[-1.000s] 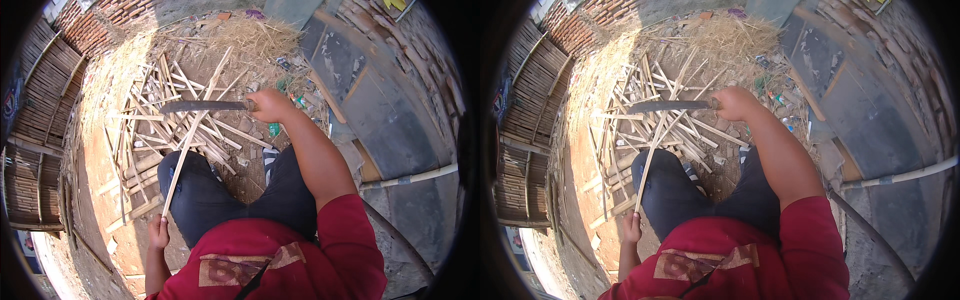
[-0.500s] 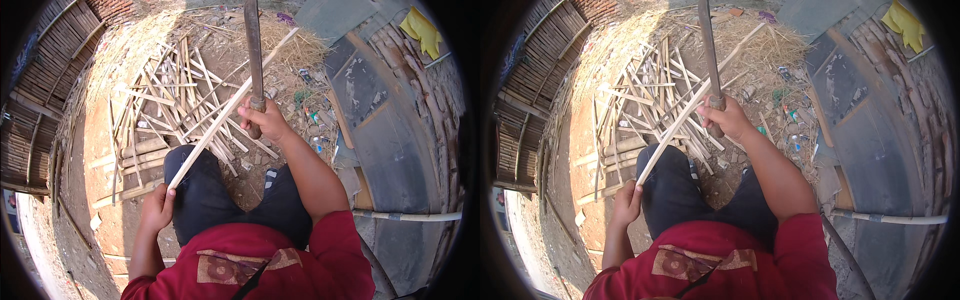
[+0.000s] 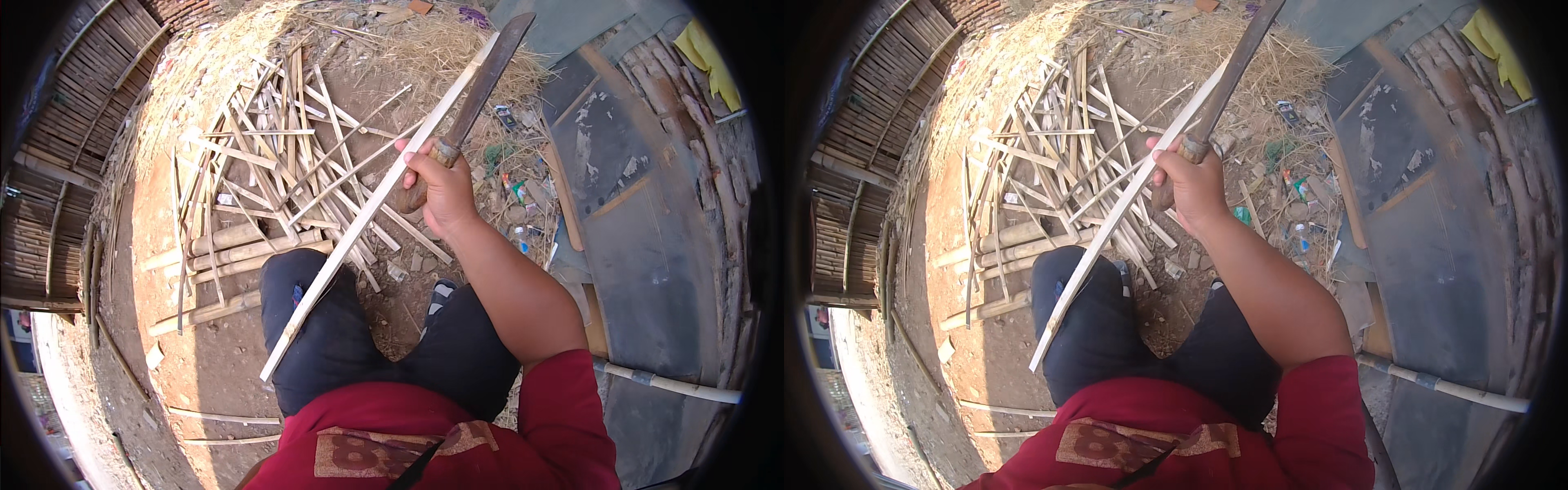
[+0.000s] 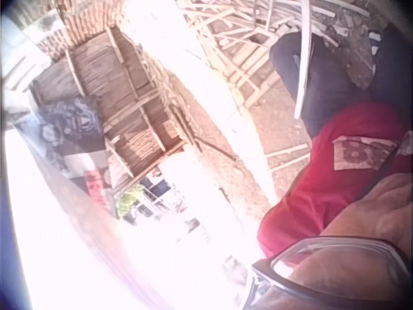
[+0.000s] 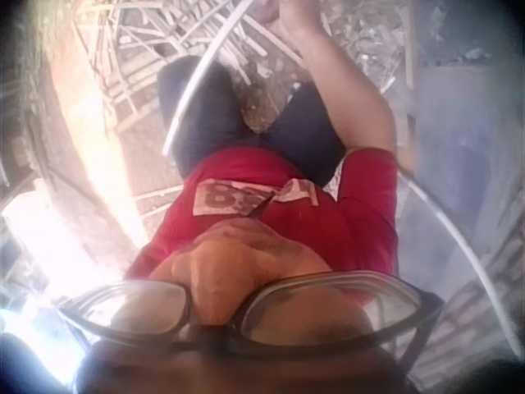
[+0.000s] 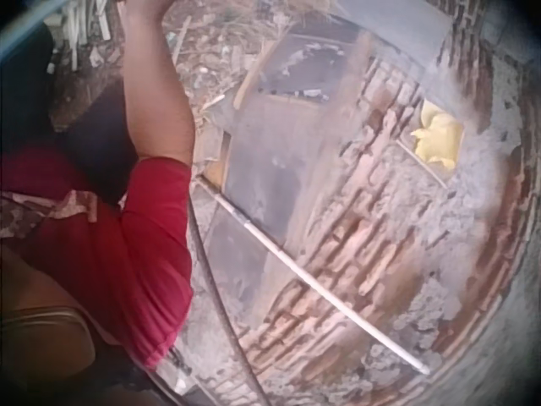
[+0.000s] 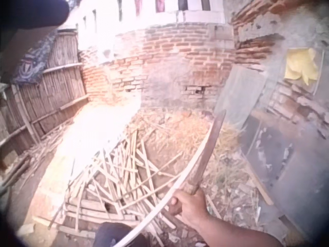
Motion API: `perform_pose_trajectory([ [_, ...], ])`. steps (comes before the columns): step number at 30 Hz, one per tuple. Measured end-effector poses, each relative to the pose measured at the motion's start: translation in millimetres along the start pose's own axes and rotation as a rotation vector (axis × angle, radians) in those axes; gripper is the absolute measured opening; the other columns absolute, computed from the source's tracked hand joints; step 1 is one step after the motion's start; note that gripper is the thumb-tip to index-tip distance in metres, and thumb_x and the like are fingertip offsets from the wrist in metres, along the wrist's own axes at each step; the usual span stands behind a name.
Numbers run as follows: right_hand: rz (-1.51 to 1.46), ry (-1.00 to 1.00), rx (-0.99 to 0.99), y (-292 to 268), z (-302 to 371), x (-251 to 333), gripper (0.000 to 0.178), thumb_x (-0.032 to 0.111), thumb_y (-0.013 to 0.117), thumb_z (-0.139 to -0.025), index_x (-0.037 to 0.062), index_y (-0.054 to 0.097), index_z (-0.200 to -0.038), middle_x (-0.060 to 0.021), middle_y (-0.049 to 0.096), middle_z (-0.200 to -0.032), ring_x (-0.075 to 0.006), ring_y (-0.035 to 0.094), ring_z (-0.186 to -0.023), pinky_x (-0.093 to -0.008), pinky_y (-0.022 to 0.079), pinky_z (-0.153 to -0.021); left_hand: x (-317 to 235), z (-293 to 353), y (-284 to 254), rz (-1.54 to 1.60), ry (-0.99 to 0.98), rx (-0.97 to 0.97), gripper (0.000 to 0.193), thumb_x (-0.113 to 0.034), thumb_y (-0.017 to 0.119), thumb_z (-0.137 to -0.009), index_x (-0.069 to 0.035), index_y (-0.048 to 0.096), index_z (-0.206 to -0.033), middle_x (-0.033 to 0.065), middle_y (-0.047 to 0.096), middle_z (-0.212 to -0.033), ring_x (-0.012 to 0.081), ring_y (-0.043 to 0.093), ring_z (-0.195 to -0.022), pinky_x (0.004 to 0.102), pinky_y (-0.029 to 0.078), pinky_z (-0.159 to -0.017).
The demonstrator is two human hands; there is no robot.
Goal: The person shaves a thin strip of wood using a machete while sitting outdoors among a pile of bamboo and wood scraps.
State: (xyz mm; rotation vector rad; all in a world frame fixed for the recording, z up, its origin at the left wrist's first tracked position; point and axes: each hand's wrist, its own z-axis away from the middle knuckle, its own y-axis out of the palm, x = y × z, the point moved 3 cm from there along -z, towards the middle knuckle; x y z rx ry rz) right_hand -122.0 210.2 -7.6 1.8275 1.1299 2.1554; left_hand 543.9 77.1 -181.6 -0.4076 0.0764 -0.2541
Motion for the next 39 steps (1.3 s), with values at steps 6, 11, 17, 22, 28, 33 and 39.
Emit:
perform_pose_trajectory([
  [6, 0.057, 0.024, 0.006, -12, -38, -2, 0.011, -0.003, 0.066, -0.087, 0.0042, 0.057, -0.090, -0.0186, 0.067, -0.115, -0.0120, 0.058, -0.067, -0.0289, 0.049, -0.064, -52, -11, 28, 0.196, -0.036, 0.070, 0.035, -0.023, 0.058, -0.099, 0.000, 0.058, -0.125, 0.0141, 0.067, -0.101, 0.0292, 0.068, -0.085, 0.0401, 0.051, -0.067],
  [11, 0.091, 0.087, 0.029, -5, -68, -9, 0.010, -0.002, 0.066, -0.088, 0.0034, 0.058, -0.090, -0.0188, 0.068, -0.113, -0.0117, 0.058, -0.067, -0.0280, 0.049, -0.063, -75, 0, 8, 0.329, -0.092, 0.046, 0.035, -0.023, 0.058, -0.099, -0.001, 0.058, -0.126, 0.0139, 0.067, -0.101, 0.0288, 0.069, -0.086, 0.0398, 0.051, -0.066],
  [17, 0.101, 0.123, 0.081, 10, -82, -21, 0.010, 0.000, 0.067, -0.089, 0.0035, 0.059, -0.093, -0.0200, 0.068, -0.114, -0.0110, 0.059, -0.067, -0.0283, 0.050, -0.064, -65, 21, -3, 0.392, -0.105, 0.056, 0.036, -0.023, 0.058, -0.099, -0.002, 0.058, -0.127, 0.0136, 0.067, -0.102, 0.0282, 0.069, -0.086, 0.0394, 0.051, -0.065],
  [22, 0.157, 0.059, 0.101, 14, -61, -23, 0.009, 0.002, 0.066, -0.090, 0.0066, 0.058, -0.088, -0.0260, 0.067, -0.121, -0.0106, 0.056, -0.065, -0.0273, 0.049, -0.067, -38, 12, 0, 0.392, -0.048, 0.070, 0.036, -0.023, 0.058, -0.099, -0.003, 0.058, -0.128, 0.0134, 0.067, -0.102, 0.0278, 0.070, -0.086, 0.0390, 0.051, -0.063],
  [28, 0.197, -0.045, 0.034, 30, 12, 9, 0.012, 0.002, 0.069, -0.087, 0.0041, 0.058, -0.091, -0.0258, 0.066, -0.120, -0.0108, 0.059, -0.067, -0.0285, 0.050, -0.065, 24, -14, -8, 0.321, 0.034, 0.113, 0.036, -0.023, 0.059, -0.098, -0.004, 0.057, -0.130, 0.0131, 0.068, -0.102, 0.0273, 0.070, -0.086, 0.0386, 0.051, -0.062],
  [33, 0.211, -0.171, -0.023, 50, 62, 16, 0.013, 0.001, 0.069, -0.088, 0.0042, 0.057, -0.093, -0.0213, 0.067, -0.117, -0.0104, 0.059, -0.066, -0.0285, 0.051, -0.063, 106, -71, -60, 0.872, 0.009, -0.124, 0.034, -0.024, 0.056, -0.099, -0.010, 0.056, -0.131, 0.0092, 0.066, -0.103, 0.0219, 0.069, -0.080, 0.0344, 0.048, -0.056],
  [39, 0.329, -0.235, -0.030, 43, 117, 14, 0.015, 0.003, 0.072, -0.088, 0.0052, 0.057, -0.093, -0.0169, 0.069, -0.115, -0.0101, 0.060, -0.065, -0.0272, 0.050, -0.060, 37, -26, -168, 1.168, 0.572, -0.888, 0.031, -0.036, 0.055, -0.104, -0.010, 0.061, -0.120, 0.0034, 0.062, -0.097, 0.0111, 0.059, -0.074, 0.0283, 0.044, -0.059],
])
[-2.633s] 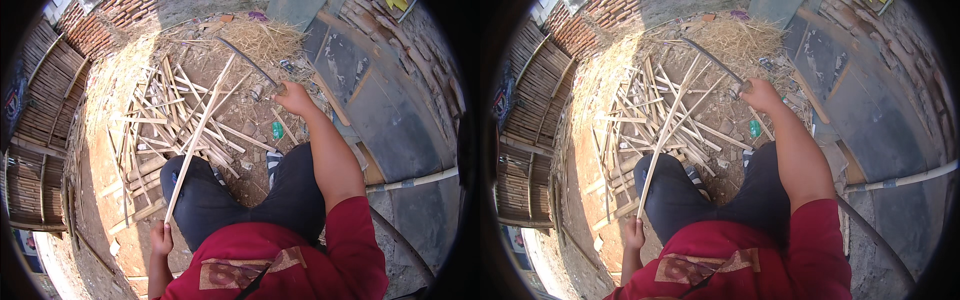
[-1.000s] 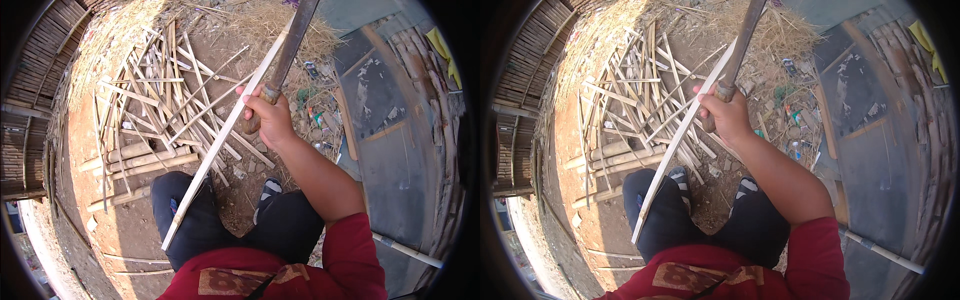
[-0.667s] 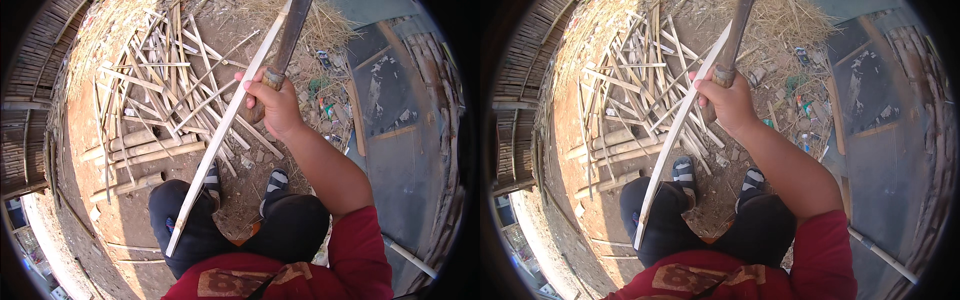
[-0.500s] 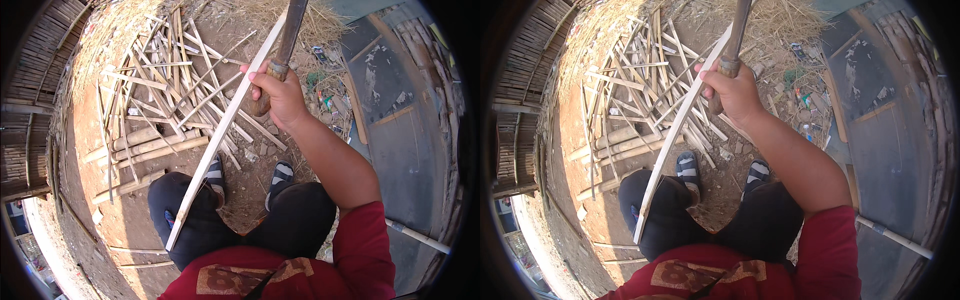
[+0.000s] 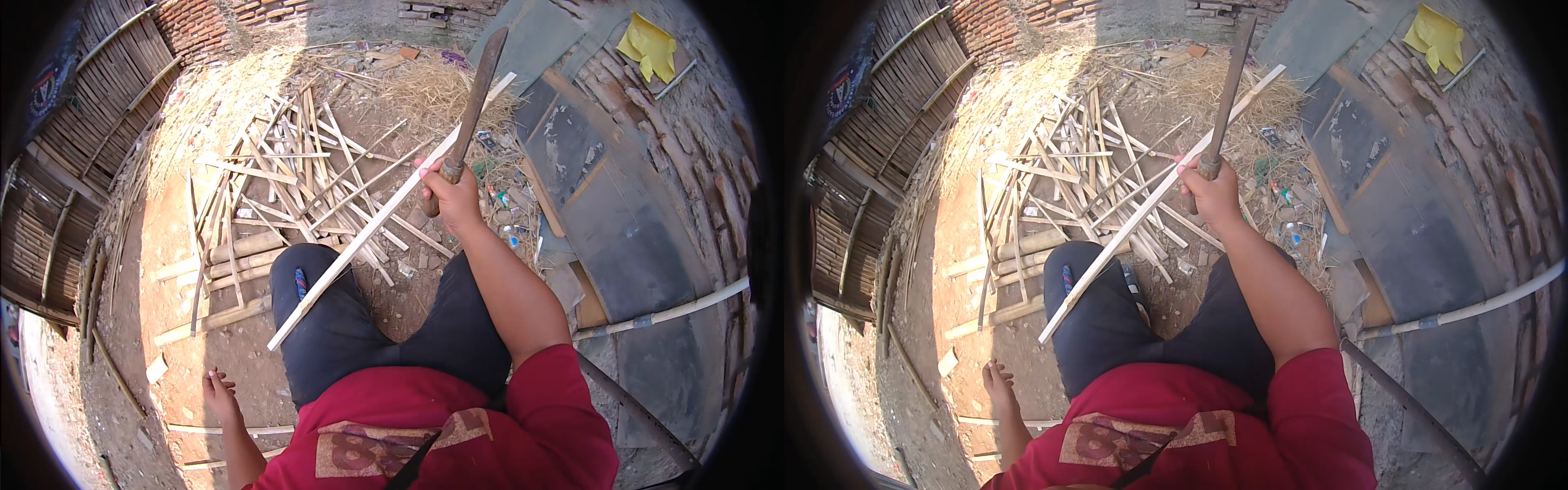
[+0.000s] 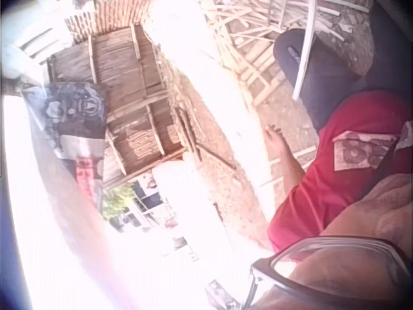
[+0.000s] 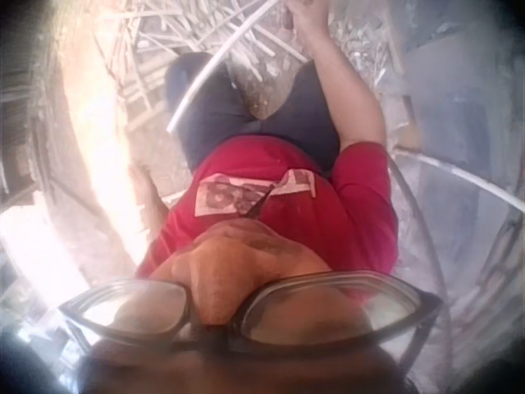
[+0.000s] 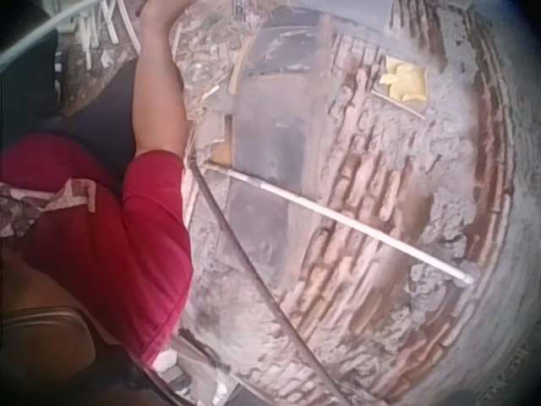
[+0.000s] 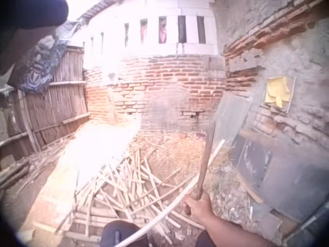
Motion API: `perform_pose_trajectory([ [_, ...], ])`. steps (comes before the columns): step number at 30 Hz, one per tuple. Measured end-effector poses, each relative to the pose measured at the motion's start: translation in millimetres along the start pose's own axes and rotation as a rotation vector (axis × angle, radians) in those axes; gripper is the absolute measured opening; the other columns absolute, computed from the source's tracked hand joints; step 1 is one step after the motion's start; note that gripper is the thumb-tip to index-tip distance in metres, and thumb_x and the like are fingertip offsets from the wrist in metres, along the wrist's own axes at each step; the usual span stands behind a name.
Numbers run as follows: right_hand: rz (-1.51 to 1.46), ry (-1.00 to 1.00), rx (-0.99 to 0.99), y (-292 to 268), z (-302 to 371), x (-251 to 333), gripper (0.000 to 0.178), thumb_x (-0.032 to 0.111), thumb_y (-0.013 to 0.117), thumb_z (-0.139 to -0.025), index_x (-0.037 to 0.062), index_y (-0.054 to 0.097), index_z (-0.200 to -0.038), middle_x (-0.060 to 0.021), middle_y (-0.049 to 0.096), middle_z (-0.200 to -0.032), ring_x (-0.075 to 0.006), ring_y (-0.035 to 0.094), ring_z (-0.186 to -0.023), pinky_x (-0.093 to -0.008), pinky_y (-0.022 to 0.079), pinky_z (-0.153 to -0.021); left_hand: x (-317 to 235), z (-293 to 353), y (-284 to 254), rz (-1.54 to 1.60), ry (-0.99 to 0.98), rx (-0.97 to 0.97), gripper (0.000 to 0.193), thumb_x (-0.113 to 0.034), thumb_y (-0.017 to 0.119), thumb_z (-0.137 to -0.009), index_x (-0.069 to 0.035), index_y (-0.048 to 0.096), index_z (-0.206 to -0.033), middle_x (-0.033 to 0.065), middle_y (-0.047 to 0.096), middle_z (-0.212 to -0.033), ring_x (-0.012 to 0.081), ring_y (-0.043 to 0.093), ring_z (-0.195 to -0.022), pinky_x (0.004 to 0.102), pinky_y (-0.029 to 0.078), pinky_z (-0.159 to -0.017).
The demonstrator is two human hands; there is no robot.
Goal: The person shaves a thin strip of wood using a machete while sitting outdoors among a pile of bamboo and wood scraps.
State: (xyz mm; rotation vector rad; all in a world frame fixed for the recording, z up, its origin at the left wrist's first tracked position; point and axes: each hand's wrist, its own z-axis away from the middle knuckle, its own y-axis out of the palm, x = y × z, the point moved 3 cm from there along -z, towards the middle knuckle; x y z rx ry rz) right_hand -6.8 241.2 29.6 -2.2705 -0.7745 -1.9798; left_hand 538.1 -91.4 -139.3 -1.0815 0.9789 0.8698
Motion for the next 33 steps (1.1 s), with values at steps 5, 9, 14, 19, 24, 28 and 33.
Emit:
perform_pose_trajectory([
  [5, 0.100, -0.026, 0.049, 12, 13, 5, 0.017, 0.006, 0.074, -0.089, 0.0052, 0.058, -0.093, -0.0151, 0.071, -0.112, -0.0100, 0.060, -0.065, -0.0269, 0.051, -0.060, -170, 73, 111, -0.424, 0.819, 0.333, 0.045, -0.025, 0.072, -0.092, 0.000, 0.058, -0.127, 0.0144, 0.064, -0.115, 0.0269, 0.063, -0.097, 0.0388, 0.050, -0.085],
  [9, 0.075, -0.036, 0.142, 45, 17, 21, 0.016, 0.006, 0.073, -0.089, 0.0048, 0.057, -0.093, -0.0138, 0.071, -0.109, -0.0099, 0.060, -0.064, -0.0267, 0.051, -0.059, -211, 107, 163, -0.540, 1.054, 0.334, 0.048, -0.028, 0.078, -0.086, 0.001, 0.063, -0.121, 0.0199, 0.062, -0.115, 0.0405, 0.060, -0.106, 0.0465, 0.050, -0.091],
  [14, 0.086, -0.064, 0.279, 61, 4, 33, 0.016, 0.008, 0.074, -0.089, 0.0035, 0.058, -0.092, -0.0121, 0.071, -0.104, -0.0098, 0.060, -0.064, -0.0265, 0.051, -0.058, -202, 102, 193, -0.630, 0.936, 0.350, 0.032, -0.024, 0.074, -0.089, 0.000, 0.063, -0.106, 0.0202, 0.061, -0.102, 0.0406, 0.061, -0.095, 0.0467, 0.050, -0.084],
  [19, 0.413, -0.041, 0.465, 34, -12, 22, 0.027, 0.024, 0.077, -0.089, 0.0028, 0.065, -0.102, -0.0063, 0.066, -0.078, -0.0173, 0.067, -0.067, -0.0344, 0.054, -0.063, -172, 89, 185, -0.707, 0.749, 0.256, 0.029, -0.029, 0.062, -0.099, -0.002, 0.057, -0.108, 0.0241, 0.064, -0.095, 0.0460, 0.063, -0.084, 0.0542, 0.049, -0.072],
  [24, 1.255, -0.225, 0.680, -7, -11, 18, 0.043, 0.043, 0.078, -0.083, 0.0114, 0.068, -0.109, -0.0164, 0.070, -0.087, -0.0390, 0.069, -0.088, -0.0497, 0.053, -0.076, -159, 82, 172, -0.608, 0.603, 0.423, 0.034, -0.034, 0.054, -0.104, 0.000, 0.055, -0.101, 0.0244, 0.063, -0.077, 0.0441, 0.065, -0.075, 0.0501, 0.047, -0.066],
  [28, 1.359, -0.182, 0.845, -15, -15, 11, 0.040, 0.043, 0.079, -0.081, 0.0136, 0.070, -0.106, -0.0172, 0.071, -0.091, -0.0407, 0.069, -0.091, -0.0510, 0.054, -0.079, -163, 84, 163, -0.624, 0.552, 0.475, 0.038, -0.035, 0.056, -0.103, 0.001, 0.054, -0.089, 0.0195, 0.059, -0.068, 0.0309, 0.060, -0.064, 0.0436, 0.045, -0.061],
  [33, 1.449, -0.124, 0.700, -18, -36, 13, 0.034, 0.038, 0.077, -0.082, 0.0131, 0.071, -0.104, -0.0166, 0.072, -0.092, -0.0399, 0.069, -0.093, -0.0504, 0.055, -0.081, -174, 83, 174, -0.659, 0.452, 0.545, 0.042, -0.038, 0.056, -0.103, 0.001, 0.055, -0.089, 0.0203, 0.059, -0.068, 0.0317, 0.061, -0.064, 0.0446, 0.045, -0.062],
])
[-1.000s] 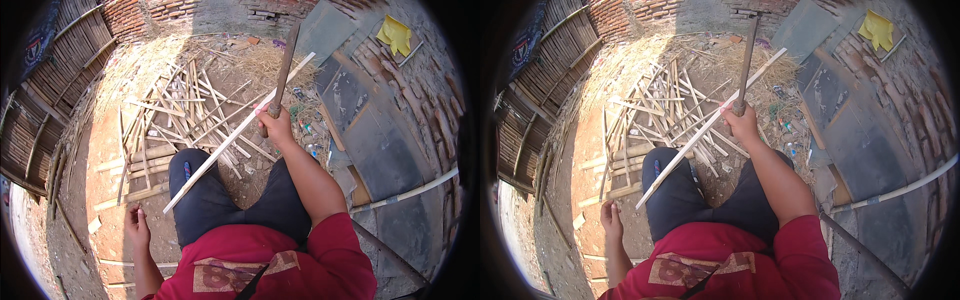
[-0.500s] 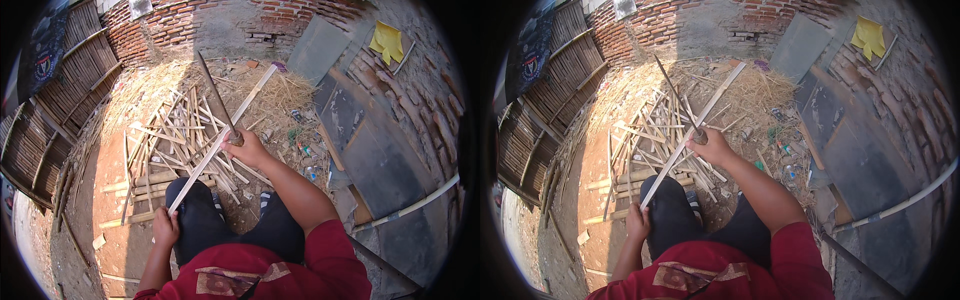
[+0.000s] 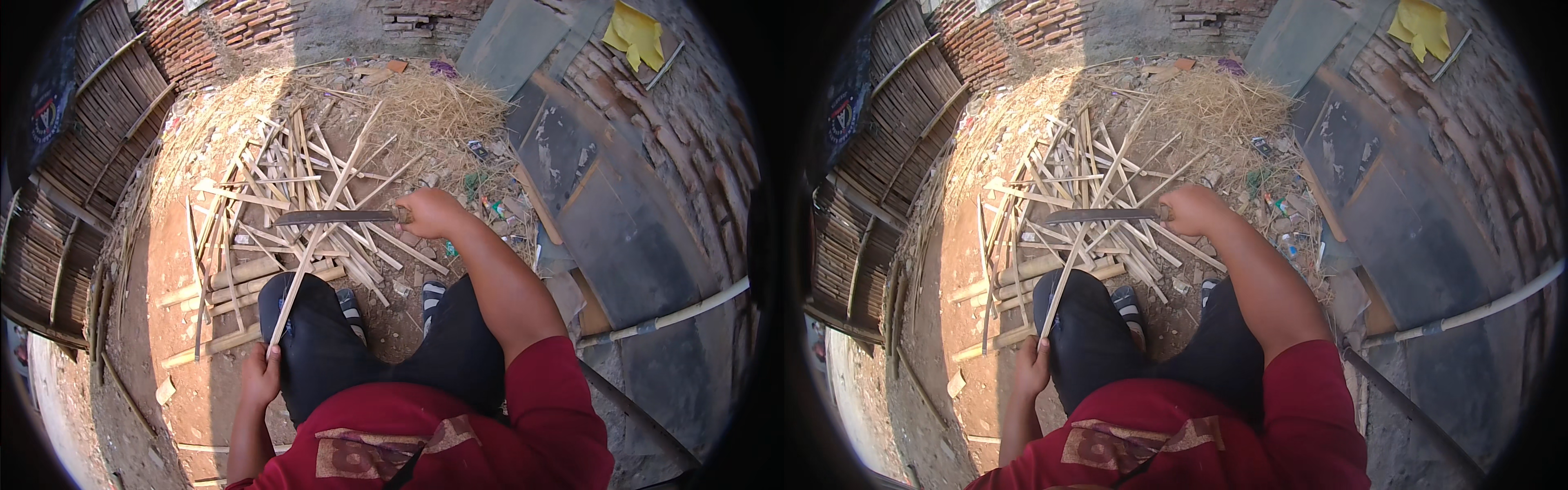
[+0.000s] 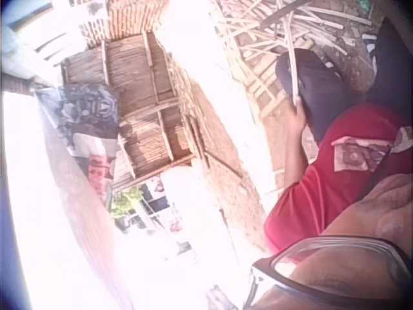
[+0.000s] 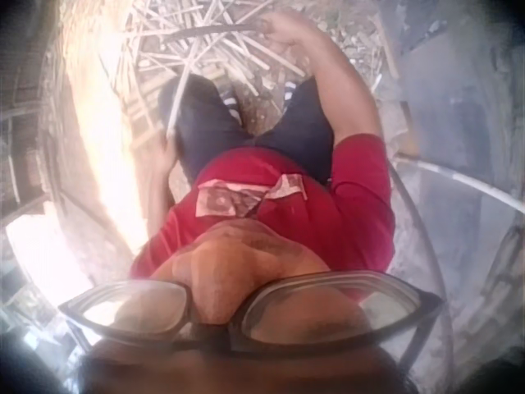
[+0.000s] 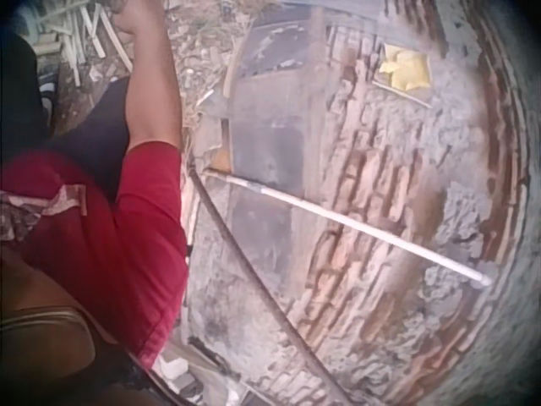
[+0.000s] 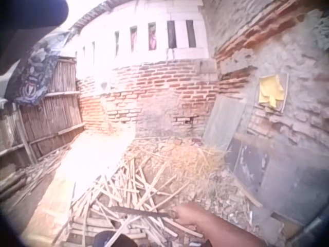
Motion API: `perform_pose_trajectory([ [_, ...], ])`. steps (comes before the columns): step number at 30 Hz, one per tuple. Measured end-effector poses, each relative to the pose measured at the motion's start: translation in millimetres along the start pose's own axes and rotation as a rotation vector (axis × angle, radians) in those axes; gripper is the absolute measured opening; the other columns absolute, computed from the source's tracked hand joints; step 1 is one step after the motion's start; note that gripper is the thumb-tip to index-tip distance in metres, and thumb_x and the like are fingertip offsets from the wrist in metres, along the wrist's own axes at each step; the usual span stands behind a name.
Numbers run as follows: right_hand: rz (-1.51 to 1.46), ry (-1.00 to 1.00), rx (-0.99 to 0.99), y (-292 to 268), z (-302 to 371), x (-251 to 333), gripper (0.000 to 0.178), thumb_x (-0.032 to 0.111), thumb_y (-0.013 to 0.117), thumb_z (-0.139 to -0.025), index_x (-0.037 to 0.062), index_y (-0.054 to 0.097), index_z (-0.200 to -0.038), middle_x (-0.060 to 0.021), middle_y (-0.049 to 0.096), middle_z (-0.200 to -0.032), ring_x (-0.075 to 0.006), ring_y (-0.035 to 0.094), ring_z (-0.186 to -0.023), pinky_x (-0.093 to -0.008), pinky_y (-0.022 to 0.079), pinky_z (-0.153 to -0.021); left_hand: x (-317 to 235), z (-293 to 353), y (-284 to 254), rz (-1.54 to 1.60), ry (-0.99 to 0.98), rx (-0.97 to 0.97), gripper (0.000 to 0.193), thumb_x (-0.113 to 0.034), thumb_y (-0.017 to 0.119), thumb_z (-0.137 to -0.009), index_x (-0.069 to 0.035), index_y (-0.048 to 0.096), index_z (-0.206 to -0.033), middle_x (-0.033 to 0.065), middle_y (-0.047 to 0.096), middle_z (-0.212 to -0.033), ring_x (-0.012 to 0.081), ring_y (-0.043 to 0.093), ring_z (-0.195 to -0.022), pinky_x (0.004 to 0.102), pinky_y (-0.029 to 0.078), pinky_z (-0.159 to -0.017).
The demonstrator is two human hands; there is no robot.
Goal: The person shaves a thin strip of wood using a machete while sitting outdoors among a pile of bamboo and wood scraps.
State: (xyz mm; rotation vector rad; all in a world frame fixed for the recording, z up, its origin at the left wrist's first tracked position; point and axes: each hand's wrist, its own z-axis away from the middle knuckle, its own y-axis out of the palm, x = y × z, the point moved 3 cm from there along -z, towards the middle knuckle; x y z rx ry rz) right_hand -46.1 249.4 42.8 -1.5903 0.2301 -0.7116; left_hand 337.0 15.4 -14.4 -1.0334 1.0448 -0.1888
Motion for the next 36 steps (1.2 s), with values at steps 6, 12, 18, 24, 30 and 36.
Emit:
perform_pose_trajectory([
  [6, 0.148, -0.101, 0.034, 12, 2, 51, 0.034, 0.034, 0.075, -0.083, 0.0114, 0.070, -0.108, -0.0207, 0.072, -0.094, -0.0394, 0.069, -0.096, -0.0482, 0.056, -0.081, 6, 11, -6, -0.059, 0.022, -0.043, 0.045, -0.041, 0.057, -0.102, 0.001, 0.055, -0.085, 0.0216, 0.061, -0.067, 0.0358, 0.062, -0.063, 0.0470, 0.045, -0.061],
  [12, -0.155, 0.228, -0.300, 14, 3, -31, 0.035, 0.035, 0.075, -0.083, 0.0101, 0.068, -0.106, -0.0207, 0.071, -0.094, -0.0407, 0.068, -0.095, -0.0495, 0.055, -0.081, 11, 8, -2, -0.083, 0.073, -0.062, 0.048, -0.042, 0.057, -0.102, 0.001, 0.054, -0.082, 0.0223, 0.058, -0.064, 0.0385, 0.061, -0.060, 0.0481, 0.044, -0.058],
  [18, 0.057, -0.150, 0.032, 29, 12, 44, 0.040, 0.034, 0.077, -0.084, 0.0065, 0.069, -0.111, -0.0206, 0.072, -0.092, -0.0413, 0.069, -0.090, -0.0482, 0.055, -0.079, 21, 10, -2, -0.057, 0.074, -0.074, 0.046, -0.042, 0.057, -0.102, 0.001, 0.054, -0.085, 0.0221, 0.058, -0.064, 0.0383, 0.060, -0.060, 0.0474, 0.044, -0.058],
  [24, -0.178, 0.277, -0.404, 22, 2, -55, 0.039, 0.037, 0.077, -0.083, 0.0088, 0.069, -0.108, -0.0210, 0.071, -0.095, -0.0409, 0.068, -0.095, -0.0506, 0.054, -0.081, 12, 4, 0, -0.122, 0.074, -0.027, 0.045, -0.040, 0.053, -0.104, 0.001, 0.051, -0.086, 0.0227, 0.055, -0.065, 0.0374, 0.058, -0.060, 0.0463, 0.042, -0.057],
  [30, 0.027, -0.033, 0.092, 18, 7, 30, 0.043, 0.039, 0.077, -0.082, 0.0063, 0.070, -0.110, -0.0225, 0.071, -0.106, -0.0395, 0.069, -0.099, -0.0494, 0.055, -0.084, 23, 2, 5, -0.128, 0.073, -0.056, 0.047, -0.044, 0.055, -0.103, 0.000, 0.051, -0.085, 0.0223, 0.058, -0.066, 0.0408, 0.060, -0.064, 0.0475, 0.044, -0.060],
  [36, -0.218, 0.361, -0.297, 20, -13, -73, 0.052, 0.038, 0.078, -0.082, 0.0047, 0.069, -0.120, -0.0241, 0.070, -0.111, -0.0389, 0.068, -0.103, -0.0451, 0.055, -0.089, 8, -4, 5, -0.144, 0.051, -0.035, 0.044, -0.041, 0.055, -0.104, 0.000, 0.052, -0.087, 0.0222, 0.057, -0.066, 0.0405, 0.060, -0.063, 0.0475, 0.043, -0.059],
])
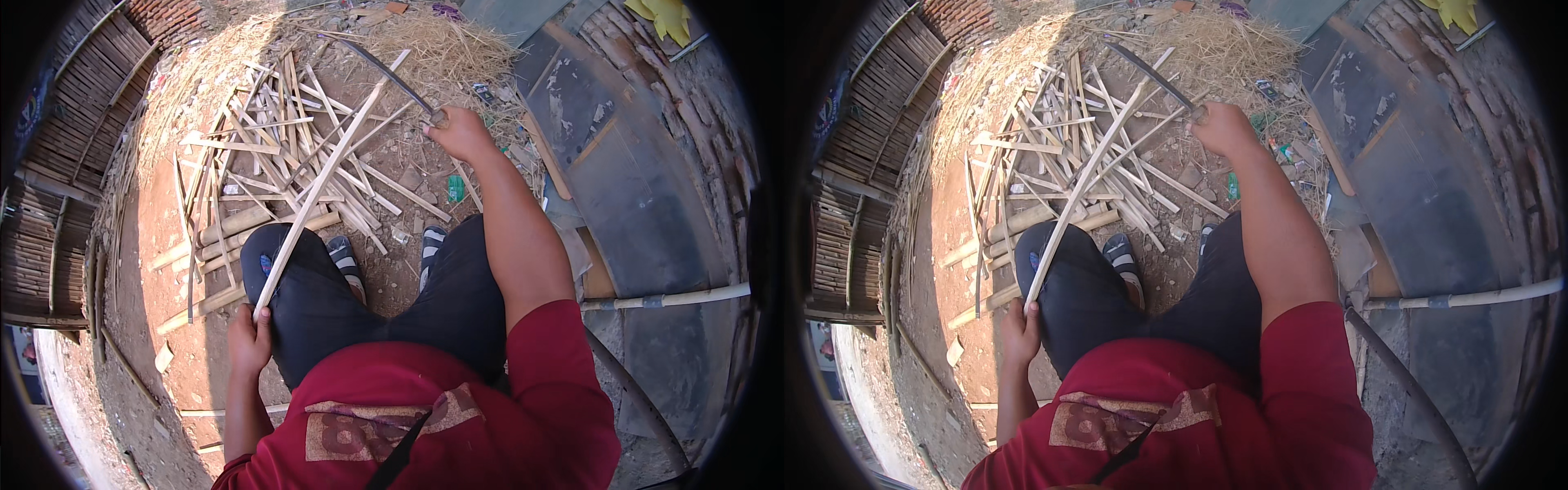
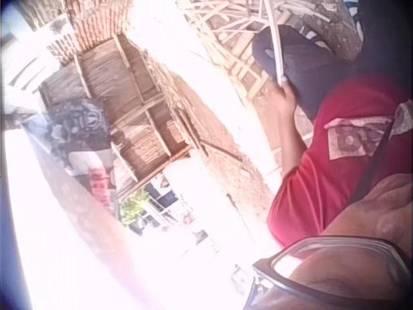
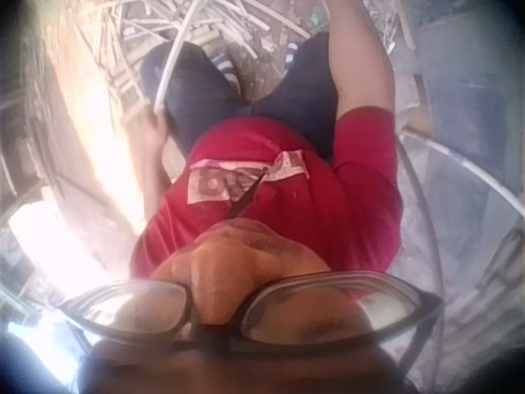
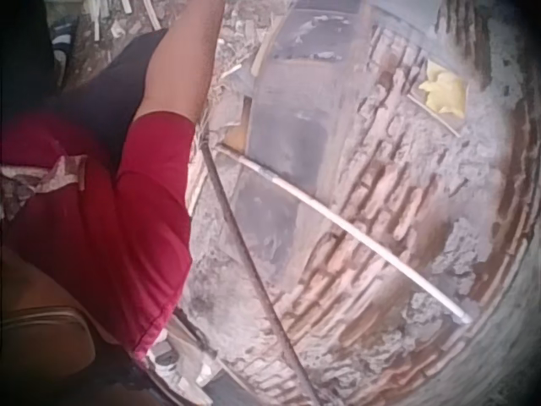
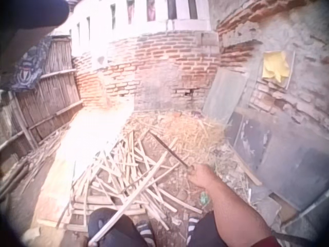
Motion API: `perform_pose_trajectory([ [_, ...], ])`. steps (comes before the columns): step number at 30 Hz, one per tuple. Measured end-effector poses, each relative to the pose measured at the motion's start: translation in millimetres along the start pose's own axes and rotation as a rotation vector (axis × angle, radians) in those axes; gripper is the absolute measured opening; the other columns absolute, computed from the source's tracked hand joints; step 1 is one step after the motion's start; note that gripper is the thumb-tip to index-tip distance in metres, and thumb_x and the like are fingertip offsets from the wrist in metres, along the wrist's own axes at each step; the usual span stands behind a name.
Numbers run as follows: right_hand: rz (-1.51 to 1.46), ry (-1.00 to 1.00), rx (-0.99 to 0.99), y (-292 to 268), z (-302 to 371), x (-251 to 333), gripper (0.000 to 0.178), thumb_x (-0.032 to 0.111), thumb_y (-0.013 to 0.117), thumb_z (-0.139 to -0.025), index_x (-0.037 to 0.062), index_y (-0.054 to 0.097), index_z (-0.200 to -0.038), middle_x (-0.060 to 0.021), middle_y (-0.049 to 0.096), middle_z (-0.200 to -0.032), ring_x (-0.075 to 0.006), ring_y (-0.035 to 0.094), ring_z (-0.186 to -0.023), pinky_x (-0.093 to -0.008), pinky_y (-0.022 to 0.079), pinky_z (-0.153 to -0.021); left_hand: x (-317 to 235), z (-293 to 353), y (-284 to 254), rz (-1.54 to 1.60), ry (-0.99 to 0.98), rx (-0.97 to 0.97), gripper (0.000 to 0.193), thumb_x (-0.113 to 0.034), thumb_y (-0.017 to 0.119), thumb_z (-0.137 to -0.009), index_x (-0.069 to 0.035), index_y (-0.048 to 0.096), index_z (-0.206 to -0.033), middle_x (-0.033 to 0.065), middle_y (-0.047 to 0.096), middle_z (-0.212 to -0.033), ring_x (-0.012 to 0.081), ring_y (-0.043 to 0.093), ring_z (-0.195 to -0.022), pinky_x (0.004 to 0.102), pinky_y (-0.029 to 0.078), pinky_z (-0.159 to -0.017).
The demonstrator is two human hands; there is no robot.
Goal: The person shaves a thin strip of wood using a machete while sitting outdoors among a pile of bamboo and wood scraps.
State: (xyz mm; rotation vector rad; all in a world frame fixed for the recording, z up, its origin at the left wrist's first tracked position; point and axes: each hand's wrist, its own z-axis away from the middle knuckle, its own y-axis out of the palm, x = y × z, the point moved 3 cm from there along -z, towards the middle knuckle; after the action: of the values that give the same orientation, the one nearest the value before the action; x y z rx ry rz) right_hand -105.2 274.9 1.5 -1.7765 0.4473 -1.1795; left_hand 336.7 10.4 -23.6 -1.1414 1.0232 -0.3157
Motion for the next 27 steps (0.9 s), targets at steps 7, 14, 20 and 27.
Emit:
perform_pose_trajectory([
  [7, 0.231, -0.391, 0.346, 15, 52, 84, 0.034, 0.034, 0.079, -0.080, 0.0120, 0.071, -0.105, -0.0199, 0.072, -0.098, -0.0390, 0.069, -0.096, -0.0495, 0.055, -0.084, 4, 1, 5, -0.010, 0.048, -0.045, 0.042, -0.038, 0.056, -0.104, 0.000, 0.052, -0.087, 0.0217, 0.056, -0.066, 0.0377, 0.056, -0.060, 0.0457, 0.042, -0.058],
  [14, 0.019, -0.054, -0.098, 13, -5, 1, 0.037, 0.035, 0.077, -0.082, 0.0113, 0.072, -0.110, -0.0207, 0.072, -0.100, -0.0386, 0.069, -0.096, -0.0494, 0.055, -0.086, -2, -7, 3, -0.016, 0.050, -0.035, 0.038, -0.034, 0.056, -0.104, 0.001, 0.052, -0.088, 0.0232, 0.057, -0.067, 0.0388, 0.057, -0.061, 0.0471, 0.042, -0.058],
  [20, 0.070, -0.288, 0.214, 19, 38, 61, 0.048, 0.036, 0.080, -0.080, 0.0065, 0.069, -0.116, -0.0235, 0.071, -0.101, -0.0406, 0.069, -0.098, -0.0474, 0.055, -0.085, -5, -6, 3, -0.050, 0.034, -0.021, 0.038, -0.034, 0.057, -0.103, 0.001, 0.052, -0.088, 0.0233, 0.057, -0.067, 0.0407, 0.058, -0.062, 0.0475, 0.042, -0.059],
  [27, -0.022, -0.246, 0.207, 5, 18, 35, 0.045, 0.036, 0.079, -0.081, 0.0066, 0.070, -0.113, -0.0233, 0.071, -0.097, -0.0417, 0.069, -0.093, -0.0489, 0.054, -0.083, -6, -6, 2, -0.056, 0.010, -0.046, 0.039, -0.036, 0.059, -0.102, 0.000, 0.053, -0.088, 0.0231, 0.060, -0.069, 0.0432, 0.059, -0.065, 0.0495, 0.044, -0.061],
])
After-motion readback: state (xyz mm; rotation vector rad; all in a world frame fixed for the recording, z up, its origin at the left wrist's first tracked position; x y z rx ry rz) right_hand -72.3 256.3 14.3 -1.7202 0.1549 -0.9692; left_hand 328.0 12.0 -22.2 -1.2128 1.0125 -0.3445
